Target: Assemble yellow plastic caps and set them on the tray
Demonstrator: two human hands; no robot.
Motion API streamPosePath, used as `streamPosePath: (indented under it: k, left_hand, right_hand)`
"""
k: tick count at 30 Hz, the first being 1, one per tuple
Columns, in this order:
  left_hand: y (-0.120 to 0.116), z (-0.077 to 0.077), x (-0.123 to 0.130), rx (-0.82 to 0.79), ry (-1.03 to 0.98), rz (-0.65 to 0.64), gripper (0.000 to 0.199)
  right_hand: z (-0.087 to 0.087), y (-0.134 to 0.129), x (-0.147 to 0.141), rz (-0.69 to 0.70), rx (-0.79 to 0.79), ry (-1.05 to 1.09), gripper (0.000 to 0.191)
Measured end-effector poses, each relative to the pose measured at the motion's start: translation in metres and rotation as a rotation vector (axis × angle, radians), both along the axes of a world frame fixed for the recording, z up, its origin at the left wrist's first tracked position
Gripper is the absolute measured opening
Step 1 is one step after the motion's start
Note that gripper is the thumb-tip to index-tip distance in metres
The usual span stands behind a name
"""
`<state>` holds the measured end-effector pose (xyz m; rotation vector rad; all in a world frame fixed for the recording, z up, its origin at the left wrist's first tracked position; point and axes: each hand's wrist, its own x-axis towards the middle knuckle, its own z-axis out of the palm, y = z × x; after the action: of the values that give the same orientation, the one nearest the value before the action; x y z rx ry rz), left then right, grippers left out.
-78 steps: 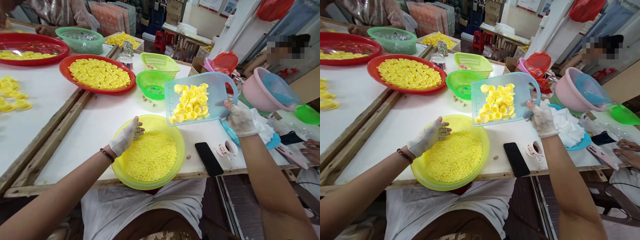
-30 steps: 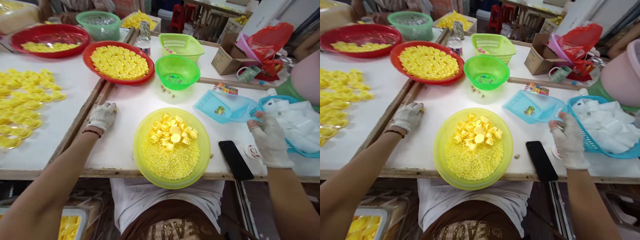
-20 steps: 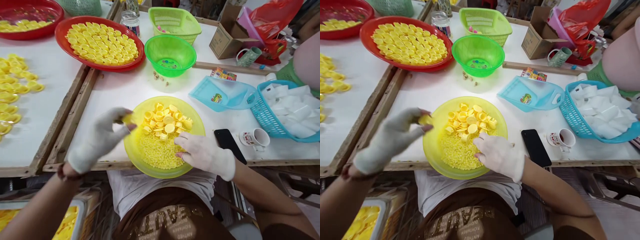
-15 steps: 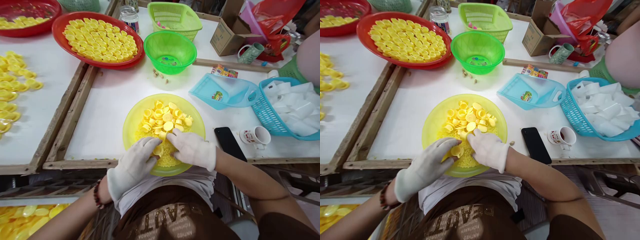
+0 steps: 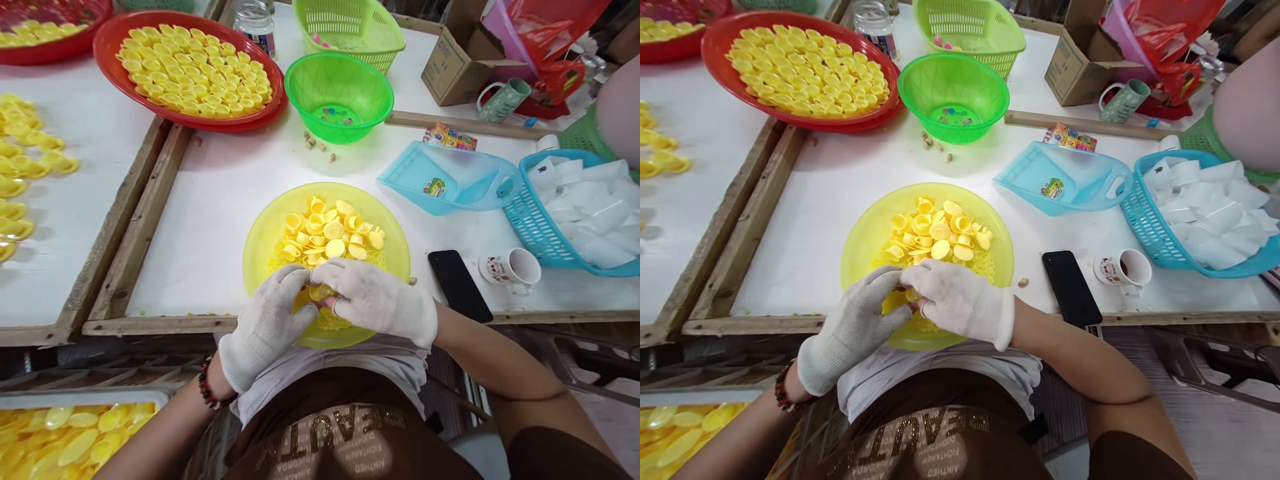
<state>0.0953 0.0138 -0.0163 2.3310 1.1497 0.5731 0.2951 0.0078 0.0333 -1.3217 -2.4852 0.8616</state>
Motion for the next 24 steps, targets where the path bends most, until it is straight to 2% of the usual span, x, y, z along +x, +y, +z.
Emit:
streamPosePath:
  k: [3,6,9,14,16,20,22,24]
  left_hand:
    - [-0.001,-0.001,-0.001,0.003,-0.035,0.011,0.017]
    - [-0.002,-0.003,-0.001,0.039,-0.06,0.017,0.02]
    - [-0.002,-0.005,-0.001,0.069,-0.09,0.016,0.022]
    - [-0.004,-0.006,-0.009,0.116,-0.205,0.014,0.023]
    - [-0.005,-0.005,-0.017,0.144,-0.215,0.067,0.027]
    - [-0.005,0.0,-0.035,0.164,-0.196,0.168,0.033]
    - [-0.003,0.004,-0.045,0.166,-0.191,0.215,0.031]
    - [0.001,0.007,-0.058,0.164,-0.173,0.309,0.031]
  right_hand:
    - [-0.001,-0.004,0.004,-0.044,0.054,-0.067,0.026]
    - [-0.006,-0.009,0.021,-0.059,0.053,-0.148,0.017]
    - [-0.013,-0.015,0.033,-0.058,0.045,-0.317,0.008]
    - [-0.013,-0.017,0.026,0.012,0.048,-0.464,0.009]
    - [-0.011,-0.011,0.022,-0.004,0.061,-0.464,0.011]
    - [-0.01,0.011,0.017,-0.091,0.248,-0.427,0.027]
    - [-0.013,0.017,0.014,-0.035,0.295,-0.407,0.031]
    - [-0.017,0.015,0.011,0.032,0.331,-0.372,0.028]
